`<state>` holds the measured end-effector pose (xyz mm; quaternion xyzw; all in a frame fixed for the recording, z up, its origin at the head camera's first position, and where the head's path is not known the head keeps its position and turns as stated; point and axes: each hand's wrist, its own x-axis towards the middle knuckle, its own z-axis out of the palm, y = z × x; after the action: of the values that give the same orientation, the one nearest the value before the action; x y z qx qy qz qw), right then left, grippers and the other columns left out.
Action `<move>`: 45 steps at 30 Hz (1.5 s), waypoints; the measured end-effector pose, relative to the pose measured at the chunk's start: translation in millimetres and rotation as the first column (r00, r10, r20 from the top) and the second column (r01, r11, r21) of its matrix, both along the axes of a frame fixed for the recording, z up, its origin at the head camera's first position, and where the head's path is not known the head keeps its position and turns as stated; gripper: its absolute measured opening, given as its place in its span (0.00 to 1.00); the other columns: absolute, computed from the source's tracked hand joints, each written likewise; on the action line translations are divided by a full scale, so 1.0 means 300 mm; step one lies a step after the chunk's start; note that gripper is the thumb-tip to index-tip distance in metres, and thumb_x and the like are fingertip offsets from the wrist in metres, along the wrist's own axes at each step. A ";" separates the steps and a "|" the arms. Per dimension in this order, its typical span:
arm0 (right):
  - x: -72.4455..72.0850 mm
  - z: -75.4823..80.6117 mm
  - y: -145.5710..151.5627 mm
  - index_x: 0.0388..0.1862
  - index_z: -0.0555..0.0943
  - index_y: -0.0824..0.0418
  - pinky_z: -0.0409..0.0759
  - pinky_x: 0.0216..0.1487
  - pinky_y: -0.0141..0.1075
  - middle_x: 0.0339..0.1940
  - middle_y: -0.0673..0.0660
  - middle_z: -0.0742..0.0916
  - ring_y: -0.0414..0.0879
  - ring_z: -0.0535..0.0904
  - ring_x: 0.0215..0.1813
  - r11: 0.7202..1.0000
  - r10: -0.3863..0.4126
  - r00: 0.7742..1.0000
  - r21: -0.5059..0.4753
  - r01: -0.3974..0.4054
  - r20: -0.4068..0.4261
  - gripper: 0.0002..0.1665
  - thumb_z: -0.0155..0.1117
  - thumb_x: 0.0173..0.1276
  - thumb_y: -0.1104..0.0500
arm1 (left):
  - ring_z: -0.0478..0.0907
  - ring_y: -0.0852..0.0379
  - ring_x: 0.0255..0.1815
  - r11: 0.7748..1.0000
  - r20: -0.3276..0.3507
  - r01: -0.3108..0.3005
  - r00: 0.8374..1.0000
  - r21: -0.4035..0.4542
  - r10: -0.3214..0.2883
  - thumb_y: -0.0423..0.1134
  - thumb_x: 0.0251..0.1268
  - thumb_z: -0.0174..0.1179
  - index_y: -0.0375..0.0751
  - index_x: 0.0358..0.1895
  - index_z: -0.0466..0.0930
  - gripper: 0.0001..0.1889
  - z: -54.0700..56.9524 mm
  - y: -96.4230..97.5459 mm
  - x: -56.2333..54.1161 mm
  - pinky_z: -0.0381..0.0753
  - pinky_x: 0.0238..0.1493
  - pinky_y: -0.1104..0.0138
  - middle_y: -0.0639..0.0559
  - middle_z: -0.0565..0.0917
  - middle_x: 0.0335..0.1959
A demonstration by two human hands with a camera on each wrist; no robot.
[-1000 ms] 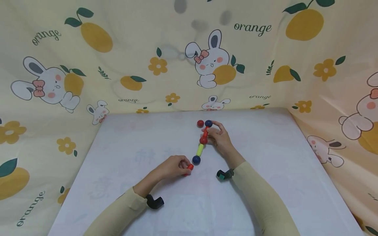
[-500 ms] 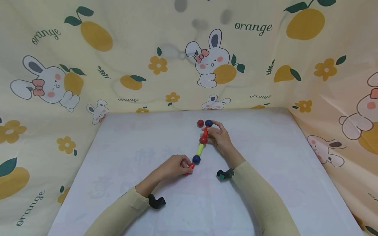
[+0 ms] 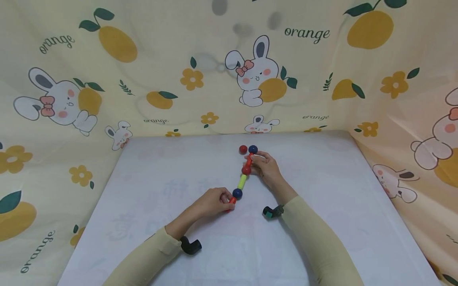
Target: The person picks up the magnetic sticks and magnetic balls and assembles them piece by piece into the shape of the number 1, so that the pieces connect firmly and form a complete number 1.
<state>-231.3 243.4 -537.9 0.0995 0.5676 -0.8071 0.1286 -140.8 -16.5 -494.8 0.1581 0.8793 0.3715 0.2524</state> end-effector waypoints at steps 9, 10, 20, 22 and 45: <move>0.001 0.004 -0.001 0.80 0.63 0.58 0.87 0.56 0.36 0.58 0.54 0.92 0.45 0.91 0.53 1.000 -0.013 1.000 -0.001 0.013 0.002 0.37 0.67 0.81 0.53 | 0.78 0.62 0.32 1.000 -0.019 -0.008 1.000 0.005 0.008 0.43 0.68 0.76 0.40 0.53 0.87 0.16 -0.005 0.005 0.000 0.75 0.35 0.69 0.58 0.84 0.30; 0.002 0.004 -0.001 0.81 0.64 0.58 0.87 0.56 0.36 0.58 0.53 0.92 0.45 0.91 0.53 1.000 -0.015 1.000 0.002 0.015 0.004 0.37 0.67 0.81 0.53 | 0.78 0.62 0.32 1.000 -0.018 -0.010 1.000 0.008 0.010 0.43 0.69 0.76 0.40 0.53 0.86 0.16 -0.007 0.005 0.000 0.75 0.35 0.69 0.58 0.84 0.30; 0.012 -0.005 0.001 0.79 0.70 0.65 0.85 0.59 0.36 0.61 0.55 0.91 0.46 0.91 0.56 1.000 0.018 1.000 0.025 -0.017 -0.018 0.37 0.68 0.80 0.51 | 0.79 0.62 0.33 0.999 0.004 -0.015 1.000 0.034 0.014 0.43 0.70 0.75 0.38 0.57 0.85 0.19 -0.010 0.005 0.003 0.76 0.36 0.69 0.57 0.85 0.32; 0.016 -0.009 -0.001 0.78 0.71 0.66 0.84 0.60 0.36 0.60 0.55 0.91 0.47 0.91 0.56 0.999 0.031 0.999 0.021 -0.030 -0.030 0.35 0.68 0.80 0.51 | 0.79 0.61 0.33 0.999 0.006 -0.015 1.000 0.038 0.015 0.43 0.70 0.74 0.38 0.58 0.85 0.19 -0.008 0.005 0.005 0.75 0.37 0.68 0.57 0.86 0.32; 0.025 0.003 -0.013 0.82 0.64 0.64 0.87 0.57 0.42 0.69 0.57 0.87 0.50 0.92 0.54 0.997 0.039 0.998 -0.063 -0.042 -0.053 0.38 0.65 0.82 0.51 | 0.84 0.59 0.42 0.986 0.027 -0.072 0.997 0.147 0.069 0.44 0.74 0.71 0.43 0.55 0.82 0.14 -0.024 -0.006 -0.001 0.83 0.46 0.61 0.54 0.89 0.43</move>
<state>-224.0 239.4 -537.1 0.0629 0.5464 -0.8245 0.1331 -141.2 -18.2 -502.0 0.1412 0.8516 0.4463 0.2360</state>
